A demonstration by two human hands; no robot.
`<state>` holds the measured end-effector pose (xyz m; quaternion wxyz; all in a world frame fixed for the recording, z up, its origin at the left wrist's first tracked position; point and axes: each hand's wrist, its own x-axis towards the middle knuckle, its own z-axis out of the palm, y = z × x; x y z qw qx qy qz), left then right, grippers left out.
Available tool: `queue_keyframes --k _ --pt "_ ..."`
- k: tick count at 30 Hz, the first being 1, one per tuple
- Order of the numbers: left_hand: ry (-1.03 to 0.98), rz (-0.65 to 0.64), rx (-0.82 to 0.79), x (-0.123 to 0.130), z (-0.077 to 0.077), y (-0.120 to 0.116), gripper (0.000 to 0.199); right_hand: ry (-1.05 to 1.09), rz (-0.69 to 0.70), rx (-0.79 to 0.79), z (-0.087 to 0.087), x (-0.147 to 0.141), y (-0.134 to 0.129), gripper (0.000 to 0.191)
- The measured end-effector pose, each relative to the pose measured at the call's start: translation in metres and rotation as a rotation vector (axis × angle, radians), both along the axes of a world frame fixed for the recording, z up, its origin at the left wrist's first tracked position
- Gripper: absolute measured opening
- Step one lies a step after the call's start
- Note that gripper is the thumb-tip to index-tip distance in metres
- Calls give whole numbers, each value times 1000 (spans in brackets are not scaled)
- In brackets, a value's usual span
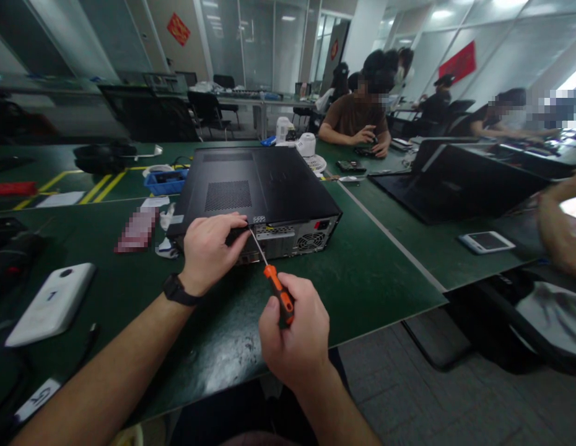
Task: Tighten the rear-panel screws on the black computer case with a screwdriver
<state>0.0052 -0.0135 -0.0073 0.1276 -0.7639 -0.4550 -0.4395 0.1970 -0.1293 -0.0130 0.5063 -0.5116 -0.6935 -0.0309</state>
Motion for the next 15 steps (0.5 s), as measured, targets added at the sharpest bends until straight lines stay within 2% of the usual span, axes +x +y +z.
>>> queue_keyframes --k 4,8,12,15 --pt "-3 -2 -17 0 -1 0 9 44 18 25 -2 1 2 23" --pt "-3 -10 -23 0 -1 1 8 48 44 -18 -1 1 1 28" --pt "12 -9 -6 0 1 0 7 69 46 27 -6 2 1 24" --pt "24 -7 6 1 2 0 6 135 54 -41 -10 2 0 24"
